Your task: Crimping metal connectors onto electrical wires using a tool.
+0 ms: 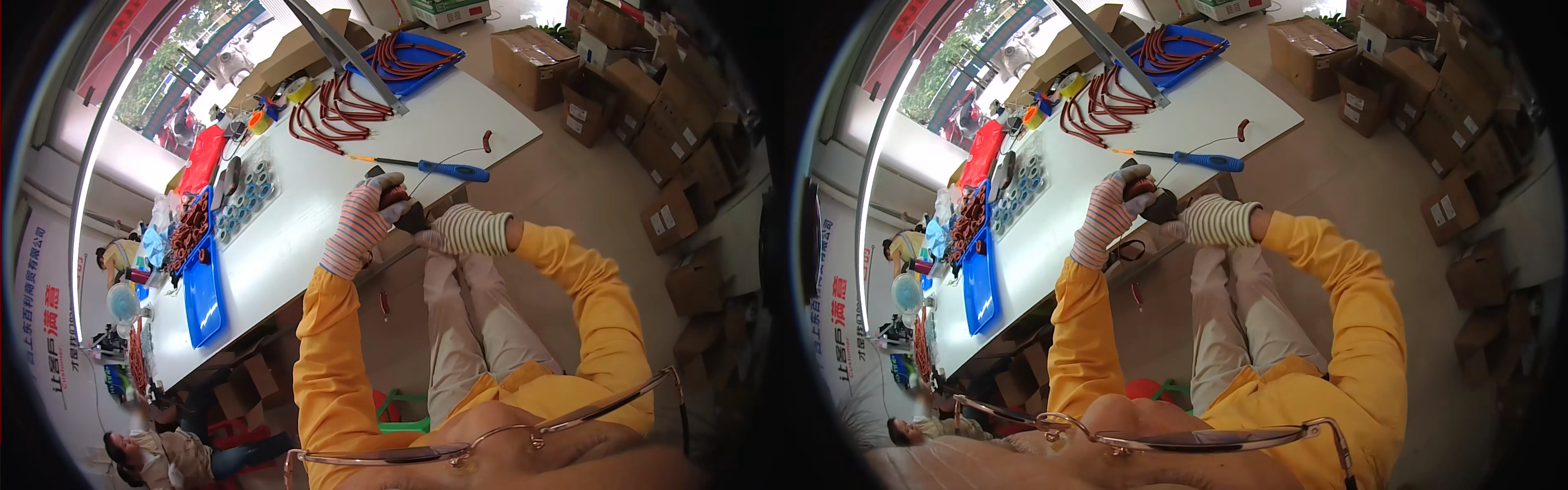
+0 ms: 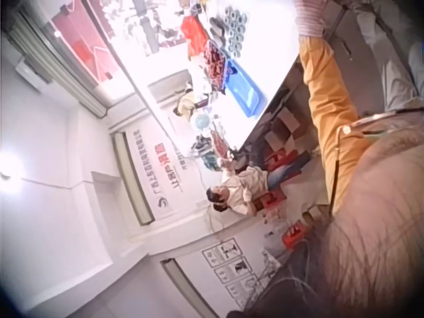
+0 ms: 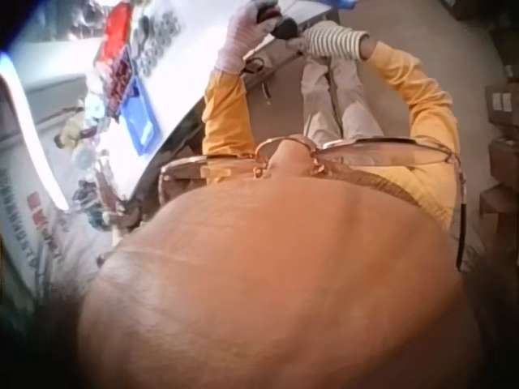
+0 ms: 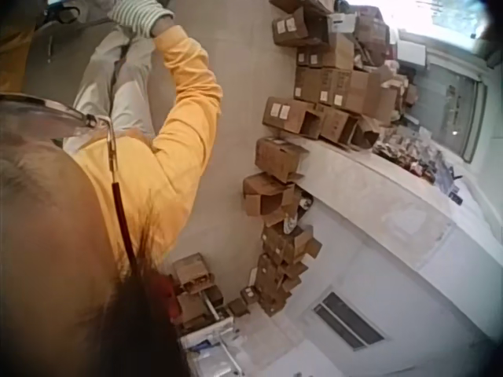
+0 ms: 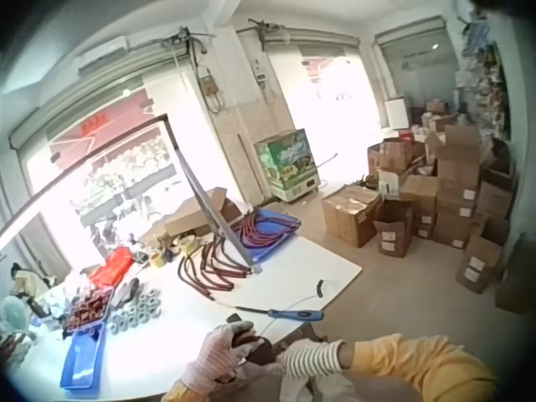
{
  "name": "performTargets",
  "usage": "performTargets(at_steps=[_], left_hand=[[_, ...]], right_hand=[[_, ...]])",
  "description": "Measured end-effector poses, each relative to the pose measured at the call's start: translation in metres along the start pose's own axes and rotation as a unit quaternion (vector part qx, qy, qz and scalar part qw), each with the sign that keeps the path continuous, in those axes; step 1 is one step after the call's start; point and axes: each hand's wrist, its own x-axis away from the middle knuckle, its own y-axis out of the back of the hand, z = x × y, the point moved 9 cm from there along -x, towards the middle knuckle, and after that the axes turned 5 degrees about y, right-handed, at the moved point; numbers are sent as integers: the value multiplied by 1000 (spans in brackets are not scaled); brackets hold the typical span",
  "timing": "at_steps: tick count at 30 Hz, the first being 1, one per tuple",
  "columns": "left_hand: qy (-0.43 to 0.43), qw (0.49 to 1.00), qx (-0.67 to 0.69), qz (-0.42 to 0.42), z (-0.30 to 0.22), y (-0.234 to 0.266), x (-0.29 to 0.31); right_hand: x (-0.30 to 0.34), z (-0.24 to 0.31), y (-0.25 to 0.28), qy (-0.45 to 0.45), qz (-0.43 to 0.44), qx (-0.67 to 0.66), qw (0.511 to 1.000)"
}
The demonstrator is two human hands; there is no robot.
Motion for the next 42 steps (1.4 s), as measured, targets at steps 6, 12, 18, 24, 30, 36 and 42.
performTargets(at_steps=[6, 12, 18, 24, 30, 36, 42], left_hand=[[22, 999, 33, -14, 4, 4, -3], [60, 997, 51, 13, 11, 2, -3], [72, 995, 38, 50, -6, -9, -7], [100, 988, 108, 45, 9, -1, 0], [122, 986, 109, 37, 23, -5, 4], [127, 989, 70, 29, 14, -6, -4], [121, 987, 105, 33, 12, -7, -2]], right_hand=[[51, -8, 48, 45, -342, 123, 931], [21, -69, 51, -33, -410, 161, 897], [-12, -85, 70, -26, -405, 141, 903], [47, -34, 49, 52, -456, 113, 881], [50, -52, -4, -133, -140, -170, 966], [24, -50, -53, 87, -180, -672, 714], [44, -21, 21, 163, -315, -687, 635]])
